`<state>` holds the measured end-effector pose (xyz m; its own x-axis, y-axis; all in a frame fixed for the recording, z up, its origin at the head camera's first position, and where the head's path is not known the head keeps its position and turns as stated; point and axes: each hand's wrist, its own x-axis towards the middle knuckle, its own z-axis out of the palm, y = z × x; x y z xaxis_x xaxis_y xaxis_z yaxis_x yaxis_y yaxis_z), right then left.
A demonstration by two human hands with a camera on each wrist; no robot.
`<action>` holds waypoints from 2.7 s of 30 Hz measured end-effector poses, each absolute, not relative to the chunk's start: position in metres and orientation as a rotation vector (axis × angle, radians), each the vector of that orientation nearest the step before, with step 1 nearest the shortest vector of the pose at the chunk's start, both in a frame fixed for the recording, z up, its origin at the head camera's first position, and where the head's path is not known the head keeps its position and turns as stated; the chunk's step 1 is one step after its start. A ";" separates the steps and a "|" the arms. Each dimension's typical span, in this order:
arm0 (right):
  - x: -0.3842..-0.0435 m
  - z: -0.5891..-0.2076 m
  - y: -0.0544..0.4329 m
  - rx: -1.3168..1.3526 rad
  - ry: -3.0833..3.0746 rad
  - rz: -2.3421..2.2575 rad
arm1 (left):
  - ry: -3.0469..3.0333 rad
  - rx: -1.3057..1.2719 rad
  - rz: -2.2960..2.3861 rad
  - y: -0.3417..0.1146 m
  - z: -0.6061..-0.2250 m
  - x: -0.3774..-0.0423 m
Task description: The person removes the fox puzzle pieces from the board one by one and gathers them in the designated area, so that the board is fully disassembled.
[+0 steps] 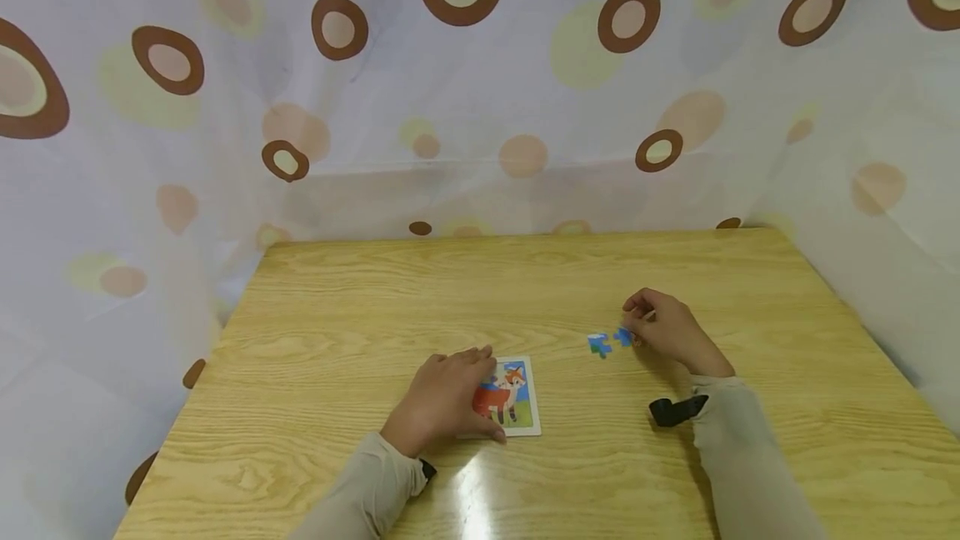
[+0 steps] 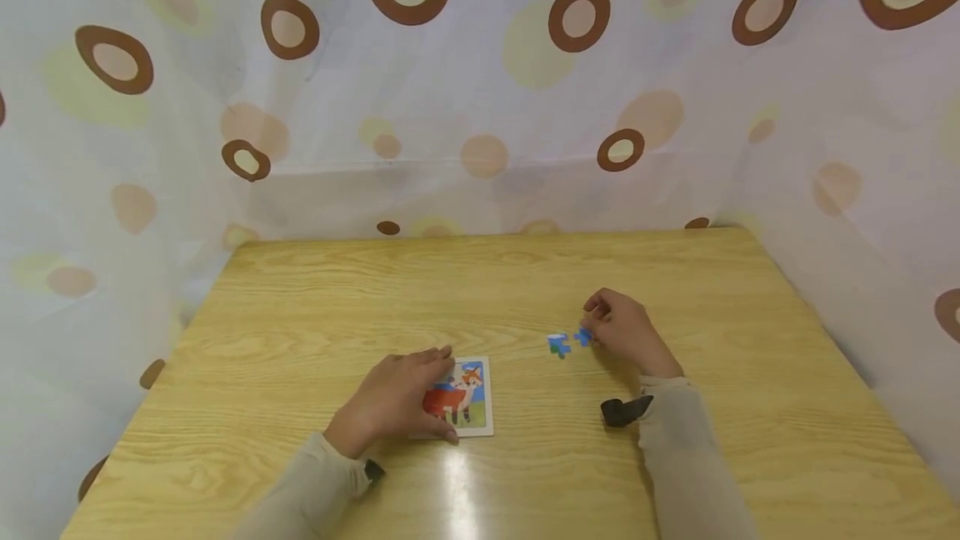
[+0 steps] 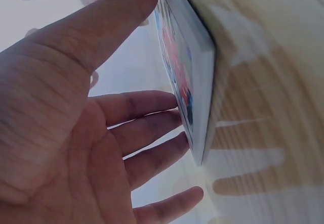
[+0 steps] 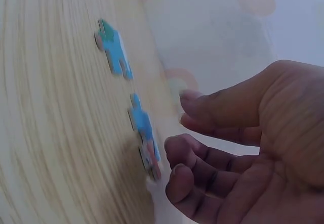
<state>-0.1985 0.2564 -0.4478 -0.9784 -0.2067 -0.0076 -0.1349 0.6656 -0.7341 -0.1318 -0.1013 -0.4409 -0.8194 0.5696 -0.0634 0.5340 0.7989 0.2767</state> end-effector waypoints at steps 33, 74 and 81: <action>-0.168 -0.449 0.135 -0.834 2.664 -1.020 | 2.853 0.827 0.332 -0.096 -0.442 -0.130; -0.164 -0.459 0.120 -0.854 2.668 -1.182 | 2.888 0.843 0.336 -0.096 -0.445 -0.130; -0.167 -0.462 0.122 -0.881 2.626 -1.242 | 2.902 0.852 0.323 -0.096 -0.445 -0.130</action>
